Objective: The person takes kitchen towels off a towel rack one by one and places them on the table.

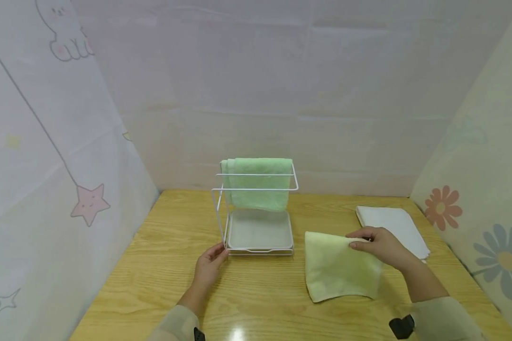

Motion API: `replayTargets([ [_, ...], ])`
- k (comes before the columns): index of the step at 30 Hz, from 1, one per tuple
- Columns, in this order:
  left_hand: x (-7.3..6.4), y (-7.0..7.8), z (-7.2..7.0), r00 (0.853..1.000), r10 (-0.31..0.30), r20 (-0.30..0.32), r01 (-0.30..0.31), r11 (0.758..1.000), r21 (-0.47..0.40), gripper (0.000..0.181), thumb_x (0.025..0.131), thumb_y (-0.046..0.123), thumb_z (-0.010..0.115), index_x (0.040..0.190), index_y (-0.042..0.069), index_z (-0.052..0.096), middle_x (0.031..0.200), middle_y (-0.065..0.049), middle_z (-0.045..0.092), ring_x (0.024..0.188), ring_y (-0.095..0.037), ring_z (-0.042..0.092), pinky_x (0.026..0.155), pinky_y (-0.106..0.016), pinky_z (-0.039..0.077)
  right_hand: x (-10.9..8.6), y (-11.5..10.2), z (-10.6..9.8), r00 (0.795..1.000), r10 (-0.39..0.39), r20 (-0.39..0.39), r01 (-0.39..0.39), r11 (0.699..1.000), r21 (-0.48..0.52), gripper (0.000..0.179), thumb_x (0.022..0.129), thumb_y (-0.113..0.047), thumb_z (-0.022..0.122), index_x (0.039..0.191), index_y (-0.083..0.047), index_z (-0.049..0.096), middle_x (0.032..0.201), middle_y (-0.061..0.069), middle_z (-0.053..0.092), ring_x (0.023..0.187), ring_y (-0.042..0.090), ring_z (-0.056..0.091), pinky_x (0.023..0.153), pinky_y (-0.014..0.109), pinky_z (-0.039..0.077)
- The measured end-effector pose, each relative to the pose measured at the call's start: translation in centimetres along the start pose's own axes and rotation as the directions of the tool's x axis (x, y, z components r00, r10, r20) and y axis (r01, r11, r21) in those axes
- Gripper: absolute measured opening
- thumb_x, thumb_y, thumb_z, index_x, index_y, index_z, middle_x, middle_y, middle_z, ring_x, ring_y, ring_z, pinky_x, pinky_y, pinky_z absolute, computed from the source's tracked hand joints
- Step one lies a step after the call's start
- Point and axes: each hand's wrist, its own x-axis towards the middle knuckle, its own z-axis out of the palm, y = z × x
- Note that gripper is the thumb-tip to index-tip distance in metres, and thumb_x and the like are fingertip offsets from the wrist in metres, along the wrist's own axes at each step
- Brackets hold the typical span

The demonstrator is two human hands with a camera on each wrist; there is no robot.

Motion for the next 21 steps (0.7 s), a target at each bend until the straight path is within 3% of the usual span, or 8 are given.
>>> replayTargets([
  [7,-0.1,-0.1,0.0,1.0,0.001,-0.011,0.0,1.0,0.012,0.038,0.093,0.009,0.067,0.127,-0.007,0.059,0.124,-0.025,0.063,0.09,0.004,0.061,0.081,-0.012,0.054,2.6,2.1,1.2,1.0,-0.001,0.004,0.002,0.999,-0.036,0.041,0.092,-0.036,0.067,0.121,-0.007,0.068,0.114,0.013,0.067,0.091,0.015,0.061,0.072,0.029,0.053],
  [11,0.0,-0.3,0.1,1.0,0.004,-0.018,-0.004,1.0,-0.003,0.038,0.092,0.007,0.068,0.126,-0.008,0.059,0.123,-0.026,0.064,0.089,0.005,0.061,0.08,-0.012,0.055,3.7,3.4,2.0,1.0,0.016,0.0,-0.016,0.999,-0.05,0.042,0.093,-0.036,0.066,0.122,-0.006,0.067,0.122,0.019,0.065,0.104,0.029,0.062,0.081,0.04,0.057],
  [15,0.2,-0.5,0.1,1.0,0.007,-0.026,-0.007,1.0,-0.02,0.038,0.091,0.006,0.068,0.125,-0.009,0.06,0.122,-0.026,0.064,0.089,0.005,0.062,0.08,-0.012,0.055,4.6,4.7,2.6,0.999,0.037,-0.026,-0.039,0.996,-0.079,0.041,0.094,-0.036,0.066,0.123,-0.007,0.068,0.129,0.023,0.062,0.119,0.043,0.055,0.095,0.055,0.051],
  [21,0.2,-0.4,0.1,1.0,0.009,-0.02,-0.009,0.999,-0.03,0.038,0.091,0.006,0.068,0.125,-0.009,0.059,0.123,-0.026,0.064,0.088,0.006,0.062,0.08,-0.013,0.055,5.6,5.9,3.0,0.995,0.072,-0.066,-0.081,0.988,-0.134,0.039,0.094,-0.034,0.065,0.123,-0.008,0.067,0.131,0.023,0.06,0.122,0.046,0.051,0.099,0.061,0.046],
])
